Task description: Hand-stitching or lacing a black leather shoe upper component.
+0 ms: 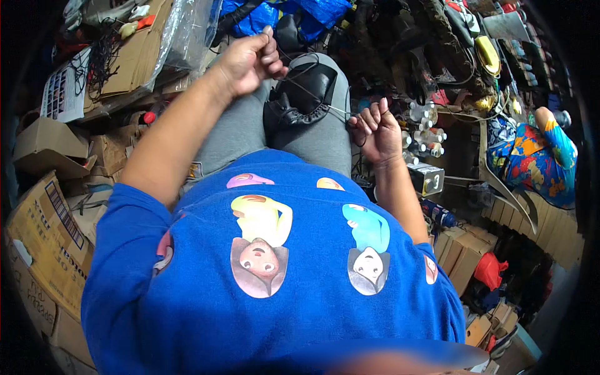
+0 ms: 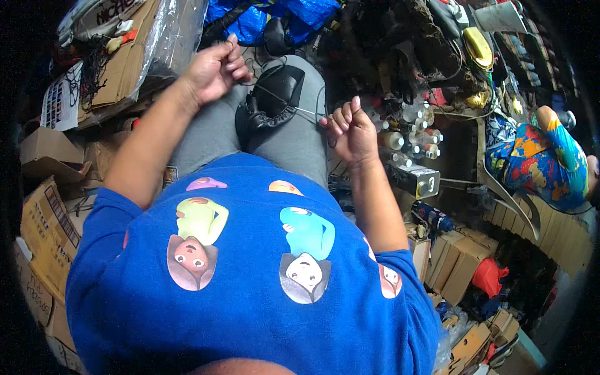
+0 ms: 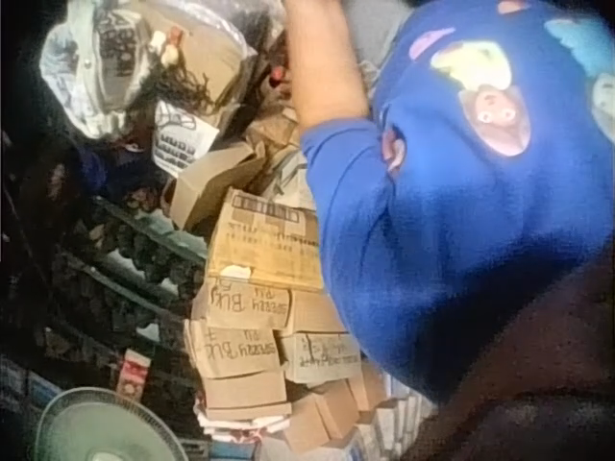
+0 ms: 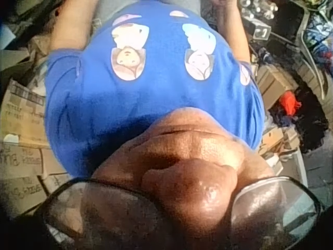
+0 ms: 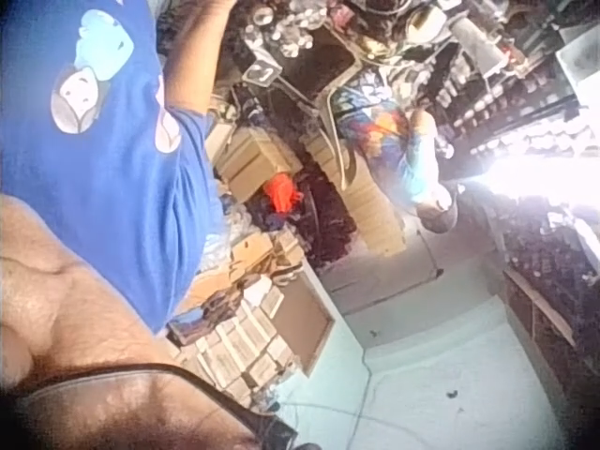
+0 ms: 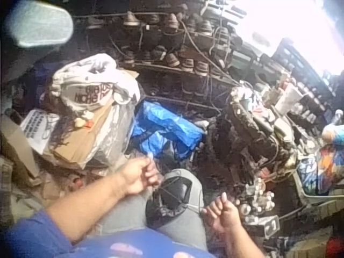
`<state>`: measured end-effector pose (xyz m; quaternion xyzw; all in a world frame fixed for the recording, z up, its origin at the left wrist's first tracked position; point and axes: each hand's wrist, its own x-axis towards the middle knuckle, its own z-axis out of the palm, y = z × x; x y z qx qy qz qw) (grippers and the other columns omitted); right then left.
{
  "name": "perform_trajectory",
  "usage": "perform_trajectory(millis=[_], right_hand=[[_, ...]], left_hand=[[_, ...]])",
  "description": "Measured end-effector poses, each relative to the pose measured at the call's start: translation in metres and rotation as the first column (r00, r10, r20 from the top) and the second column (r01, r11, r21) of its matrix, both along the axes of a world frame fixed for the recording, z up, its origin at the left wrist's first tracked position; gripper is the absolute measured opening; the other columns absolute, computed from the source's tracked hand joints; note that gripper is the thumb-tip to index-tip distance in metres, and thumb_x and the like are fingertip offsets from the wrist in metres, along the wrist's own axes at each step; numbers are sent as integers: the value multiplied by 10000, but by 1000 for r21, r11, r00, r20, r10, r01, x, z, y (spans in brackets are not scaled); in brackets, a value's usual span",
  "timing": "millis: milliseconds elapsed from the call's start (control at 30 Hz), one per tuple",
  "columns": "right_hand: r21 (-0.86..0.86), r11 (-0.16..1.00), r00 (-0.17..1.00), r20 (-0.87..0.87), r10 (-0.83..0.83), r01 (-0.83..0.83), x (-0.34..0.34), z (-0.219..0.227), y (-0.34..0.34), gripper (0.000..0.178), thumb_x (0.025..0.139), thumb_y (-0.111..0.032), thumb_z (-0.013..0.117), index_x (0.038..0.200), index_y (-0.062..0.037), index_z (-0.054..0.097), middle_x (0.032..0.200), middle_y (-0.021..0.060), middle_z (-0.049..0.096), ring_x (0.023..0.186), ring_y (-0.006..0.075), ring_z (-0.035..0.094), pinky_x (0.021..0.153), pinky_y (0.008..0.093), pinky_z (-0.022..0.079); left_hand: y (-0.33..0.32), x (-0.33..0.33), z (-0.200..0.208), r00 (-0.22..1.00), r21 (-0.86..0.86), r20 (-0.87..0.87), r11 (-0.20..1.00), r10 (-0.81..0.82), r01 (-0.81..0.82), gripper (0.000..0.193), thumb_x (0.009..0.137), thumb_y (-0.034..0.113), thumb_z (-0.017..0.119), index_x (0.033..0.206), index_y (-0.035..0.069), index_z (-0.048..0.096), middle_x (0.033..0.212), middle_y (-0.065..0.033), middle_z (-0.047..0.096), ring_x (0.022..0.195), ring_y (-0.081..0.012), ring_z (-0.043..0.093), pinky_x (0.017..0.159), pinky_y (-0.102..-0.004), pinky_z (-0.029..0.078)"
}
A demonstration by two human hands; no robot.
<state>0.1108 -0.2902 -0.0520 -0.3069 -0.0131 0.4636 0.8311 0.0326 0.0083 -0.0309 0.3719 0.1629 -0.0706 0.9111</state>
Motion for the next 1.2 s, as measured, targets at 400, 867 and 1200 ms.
perform_trajectory(millis=[400,867,1200], right_hand=[[-720,672,483,657,579,175,13,65,12,281,832,-246,656,954,5,627,894,40,587,821,93,523,729,238,424],[-774,633,476,563,676,16,-15,61,14,267,865,-176,578,674,-22,472,632,-43,393,610,47,366,529,242,317],[-642,720,439,744,504,262,-14,92,1,100,836,-114,605,821,-18,624,714,-4,494,643,84,470,586,237,378]], left_hand=[[-16,12,25,864,963,266,78,-428,-259,397,764,236,670,1115,72,585,1070,-107,561,1053,-245,515,939,-341,388],[-76,17,-8,871,943,273,292,-409,-158,401,732,207,704,1051,14,555,1058,-152,474,1038,-273,489,928,-345,400],[-48,37,0,844,926,112,364,-525,103,334,729,192,722,982,18,591,933,-69,574,928,-168,537,852,-288,420]])
